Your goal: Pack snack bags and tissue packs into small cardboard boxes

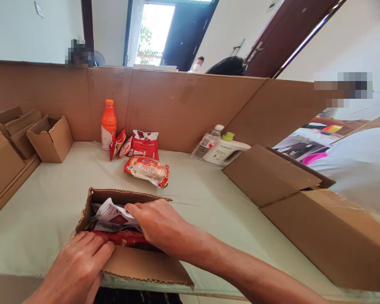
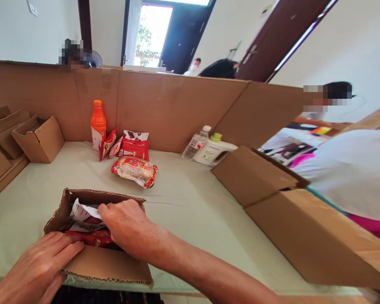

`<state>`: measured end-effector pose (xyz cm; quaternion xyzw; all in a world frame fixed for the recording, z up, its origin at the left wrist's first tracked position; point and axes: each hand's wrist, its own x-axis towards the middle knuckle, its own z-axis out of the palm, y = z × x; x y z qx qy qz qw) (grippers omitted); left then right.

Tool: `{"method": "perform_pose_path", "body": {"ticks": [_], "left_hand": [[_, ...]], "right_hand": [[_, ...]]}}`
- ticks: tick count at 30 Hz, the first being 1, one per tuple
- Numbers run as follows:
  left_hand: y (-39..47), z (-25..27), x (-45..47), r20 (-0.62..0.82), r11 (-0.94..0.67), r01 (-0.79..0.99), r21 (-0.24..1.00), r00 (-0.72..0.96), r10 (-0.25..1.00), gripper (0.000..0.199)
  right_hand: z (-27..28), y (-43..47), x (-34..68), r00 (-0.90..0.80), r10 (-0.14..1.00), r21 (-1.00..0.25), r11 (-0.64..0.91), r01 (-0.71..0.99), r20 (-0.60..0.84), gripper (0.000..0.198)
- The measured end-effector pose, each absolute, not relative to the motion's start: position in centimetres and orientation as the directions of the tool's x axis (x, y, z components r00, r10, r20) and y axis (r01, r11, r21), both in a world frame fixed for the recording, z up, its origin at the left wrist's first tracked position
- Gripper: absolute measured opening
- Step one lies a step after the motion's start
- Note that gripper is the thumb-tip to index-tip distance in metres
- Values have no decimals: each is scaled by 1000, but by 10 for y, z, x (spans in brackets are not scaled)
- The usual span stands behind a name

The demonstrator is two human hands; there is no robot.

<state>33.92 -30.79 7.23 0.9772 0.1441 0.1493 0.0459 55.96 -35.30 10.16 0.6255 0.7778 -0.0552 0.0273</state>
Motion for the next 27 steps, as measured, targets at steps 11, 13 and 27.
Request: {"method": "perform_pose_path", "body": {"ticks": [11, 13, 27], "left_hand": [[-306, 76, 344, 328, -956, 246, 159, 900, 286, 45], [-307, 77, 345, 356, -957, 240, 162, 890, 283, 46], [-295, 58, 330, 371, -984, 177, -6, 915, 162, 55]], "right_hand": [[97, -330, 560, -204, 948, -9, 208, 978, -244, 24], [95, -330, 559, -208, 951, -17, 210, 978, -229, 26], [94, -320, 557, -395, 839, 4, 428, 904, -374, 20]]}}
